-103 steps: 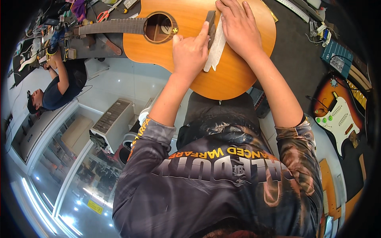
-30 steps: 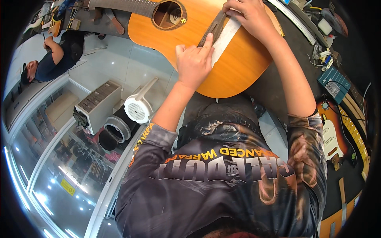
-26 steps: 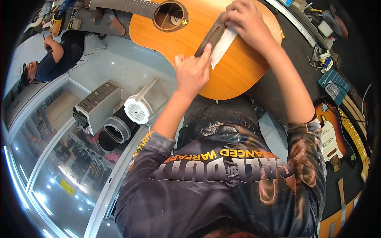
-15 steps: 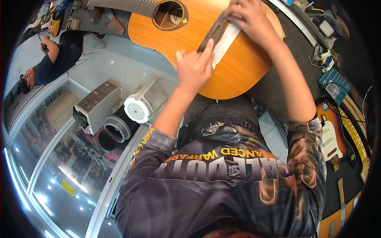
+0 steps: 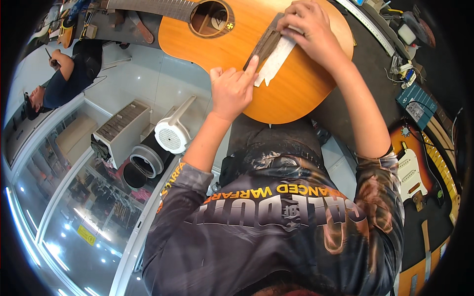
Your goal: The person uses a rasp to sand the underside of a wooden guitar bridge that is taped to the body of an acoustic guitar. They then move to a secondary station and continue filing the bridge piece with a small metal file by hand.
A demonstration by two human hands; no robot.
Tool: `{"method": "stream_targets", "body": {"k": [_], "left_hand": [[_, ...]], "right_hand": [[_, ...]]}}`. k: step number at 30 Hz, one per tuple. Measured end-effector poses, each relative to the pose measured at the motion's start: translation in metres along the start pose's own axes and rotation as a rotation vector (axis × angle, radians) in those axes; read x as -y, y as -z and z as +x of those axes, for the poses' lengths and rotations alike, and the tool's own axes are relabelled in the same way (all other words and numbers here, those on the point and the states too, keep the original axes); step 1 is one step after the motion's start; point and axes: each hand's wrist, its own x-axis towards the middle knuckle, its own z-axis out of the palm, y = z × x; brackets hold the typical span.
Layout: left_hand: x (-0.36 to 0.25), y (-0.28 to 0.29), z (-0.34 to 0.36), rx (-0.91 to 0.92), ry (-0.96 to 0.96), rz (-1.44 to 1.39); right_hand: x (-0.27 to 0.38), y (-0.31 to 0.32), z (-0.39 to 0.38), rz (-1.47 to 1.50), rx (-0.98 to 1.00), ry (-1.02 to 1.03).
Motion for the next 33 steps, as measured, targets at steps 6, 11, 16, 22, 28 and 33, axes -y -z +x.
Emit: {"method": "stream_targets", "body": {"k": [6, 11, 16, 22, 28, 33], "left_hand": [[0.001, -0.01, 0.016, -0.054, -0.03, 0.014], [0.003, 0.004, -0.003, 0.014, -0.013, 0.023], [0.004, -0.013, 0.024, -0.063, -0.044, 0.027], [0.005, 0.005, 0.001, 0.002, -0.035, 0.0], [-0.001, -0.003, 0.008, -0.015, -0.006, -0.003], [-0.004, 0.002, 0.006, 0.013, -0.014, 0.002]], "right_hand": [[-0.01, 0.008, 0.012, -0.003, -0.017, -0.069], [0.002, -0.003, -0.002, -0.021, -0.026, -0.003], [-0.017, 0.008, 0.017, -0.104, -0.072, -0.033], [0.002, 0.0, 0.001, -0.016, -0.01, -0.058], [-0.009, -0.001, 0.007, -0.024, -0.048, -0.05], [-0.007, 0.003, 0.004, -0.056, -0.018, 0.016]]}}
